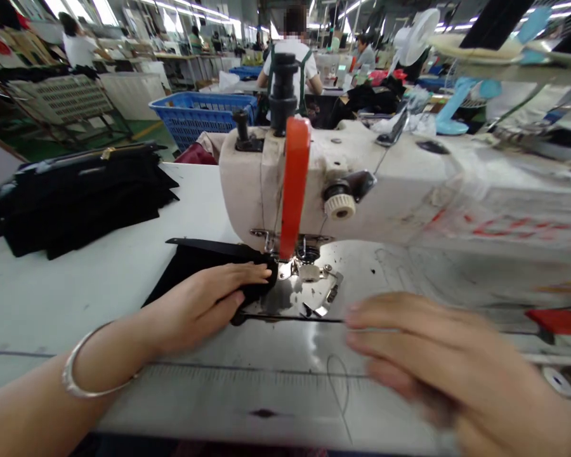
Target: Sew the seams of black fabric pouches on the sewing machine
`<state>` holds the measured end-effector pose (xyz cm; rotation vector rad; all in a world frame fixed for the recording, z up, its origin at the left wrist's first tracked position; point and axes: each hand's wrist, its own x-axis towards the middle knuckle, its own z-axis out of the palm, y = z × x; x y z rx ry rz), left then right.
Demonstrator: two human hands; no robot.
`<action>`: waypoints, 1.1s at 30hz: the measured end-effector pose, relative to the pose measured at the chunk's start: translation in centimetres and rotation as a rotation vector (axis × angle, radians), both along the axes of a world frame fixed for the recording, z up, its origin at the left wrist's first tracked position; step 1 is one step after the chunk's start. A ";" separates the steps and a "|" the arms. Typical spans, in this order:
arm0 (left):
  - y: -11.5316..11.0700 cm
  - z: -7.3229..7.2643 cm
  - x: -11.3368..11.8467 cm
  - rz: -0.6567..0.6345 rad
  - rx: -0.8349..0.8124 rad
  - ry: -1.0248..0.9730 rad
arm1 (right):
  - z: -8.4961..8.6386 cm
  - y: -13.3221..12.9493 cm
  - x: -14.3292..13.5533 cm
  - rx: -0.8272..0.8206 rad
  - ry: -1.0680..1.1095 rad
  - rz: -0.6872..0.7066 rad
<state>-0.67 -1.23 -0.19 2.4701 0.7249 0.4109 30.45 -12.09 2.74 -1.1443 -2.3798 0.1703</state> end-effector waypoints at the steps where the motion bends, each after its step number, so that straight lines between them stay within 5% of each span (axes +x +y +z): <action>1: 0.2 0.1 -0.1 0.033 -0.050 -0.039 | -0.2 1.1 -1.4 -0.098 -0.022 0.081; 6: 0.9 -0.1 -0.3 0.025 -0.112 -0.072 | -3.0 4.4 -6.6 -0.225 -0.139 0.204; 14: 0.9 0.1 0.3 0.224 -0.002 -0.025 | -4.7 3.6 -6.6 -0.170 0.015 0.156; 19: -0.4 -0.7 1.4 0.101 0.194 0.036 | -4.9 4.1 -6.9 -0.184 -0.053 0.217; 26: -1.4 -1.9 2.5 0.002 0.353 0.170 | -4.3 7.0 -5.6 -0.009 -0.210 -0.194; 33: -1.2 -2.1 2.2 -0.027 0.369 0.157 | -5.4 7.8 -6.0 -0.039 -0.340 -0.247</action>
